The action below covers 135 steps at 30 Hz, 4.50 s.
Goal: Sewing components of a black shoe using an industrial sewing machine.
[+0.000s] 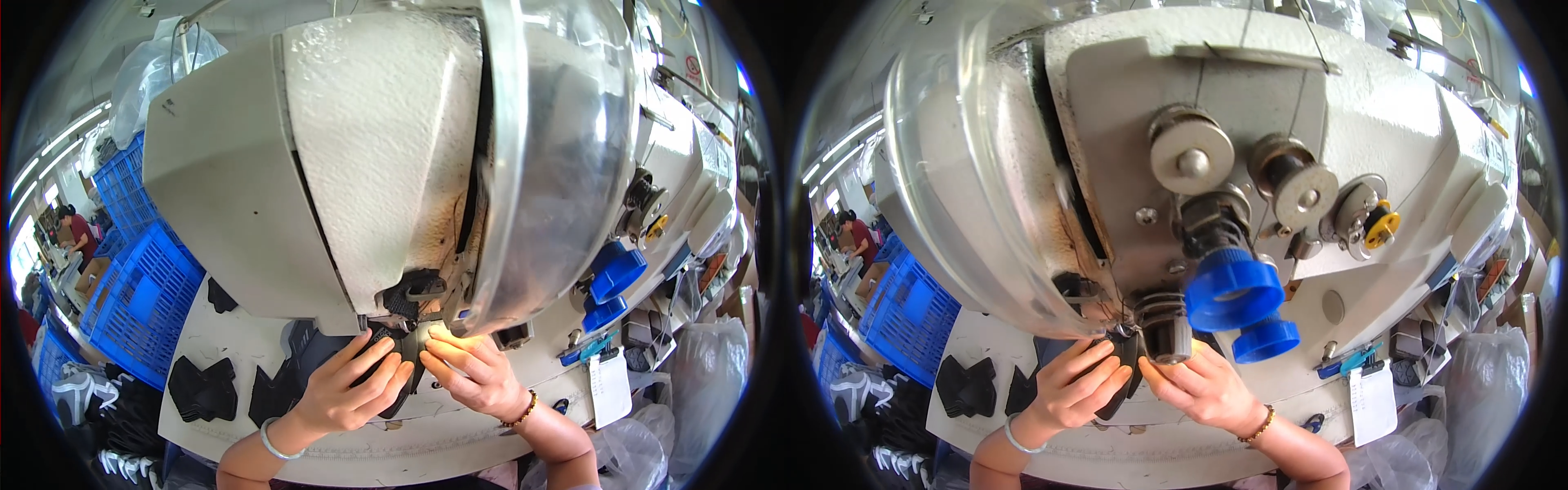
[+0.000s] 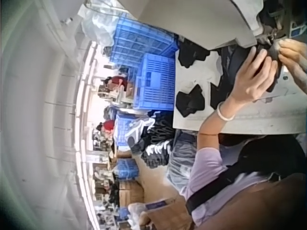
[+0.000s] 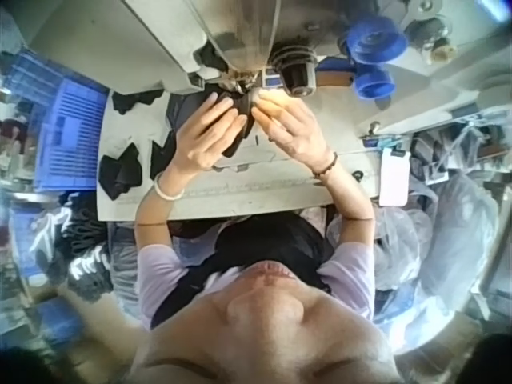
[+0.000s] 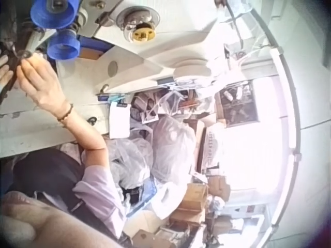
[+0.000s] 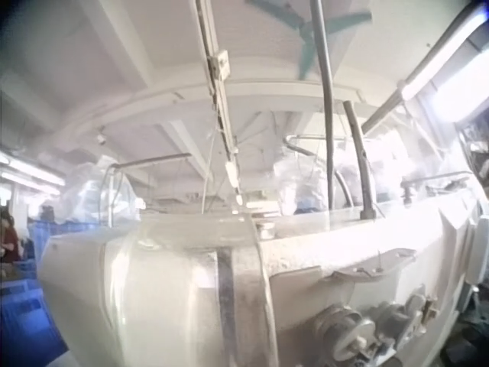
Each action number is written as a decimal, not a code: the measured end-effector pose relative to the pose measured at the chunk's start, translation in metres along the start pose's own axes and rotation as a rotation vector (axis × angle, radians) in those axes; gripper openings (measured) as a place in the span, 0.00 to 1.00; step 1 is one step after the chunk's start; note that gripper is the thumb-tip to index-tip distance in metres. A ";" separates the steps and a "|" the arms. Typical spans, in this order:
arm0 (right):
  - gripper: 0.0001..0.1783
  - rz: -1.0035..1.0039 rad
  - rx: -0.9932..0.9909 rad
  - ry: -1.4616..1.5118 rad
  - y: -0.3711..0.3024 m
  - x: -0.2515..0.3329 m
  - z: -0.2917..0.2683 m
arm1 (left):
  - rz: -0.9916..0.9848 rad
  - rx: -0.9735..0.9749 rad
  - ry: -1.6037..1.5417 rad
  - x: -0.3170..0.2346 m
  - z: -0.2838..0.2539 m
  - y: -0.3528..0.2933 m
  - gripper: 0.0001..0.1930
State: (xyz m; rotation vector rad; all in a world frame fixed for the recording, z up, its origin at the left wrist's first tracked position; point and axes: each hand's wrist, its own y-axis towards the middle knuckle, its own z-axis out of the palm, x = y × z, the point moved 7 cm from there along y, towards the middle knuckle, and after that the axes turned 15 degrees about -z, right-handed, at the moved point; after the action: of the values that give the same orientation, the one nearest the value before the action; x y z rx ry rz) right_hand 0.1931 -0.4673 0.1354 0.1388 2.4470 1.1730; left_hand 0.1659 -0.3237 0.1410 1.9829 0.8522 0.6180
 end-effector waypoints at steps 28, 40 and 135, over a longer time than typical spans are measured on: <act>0.23 0.177 -0.088 0.151 -0.007 -0.015 0.006 | -0.073 -0.008 0.030 0.000 0.002 0.004 0.13; 0.22 -0.017 -0.103 0.140 -0.006 -0.020 0.008 | -0.048 -0.081 0.039 -0.003 0.002 0.004 0.12; 0.07 0.990 -0.451 0.510 -0.083 -0.074 0.013 | -0.800 0.361 -0.208 0.117 0.014 0.016 0.13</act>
State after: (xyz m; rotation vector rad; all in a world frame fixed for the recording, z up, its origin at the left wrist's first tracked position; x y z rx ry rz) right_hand 0.2728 -0.5305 0.0883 1.1250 2.4465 2.3771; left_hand 0.2561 -0.2488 0.1594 1.7471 1.5694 -0.2142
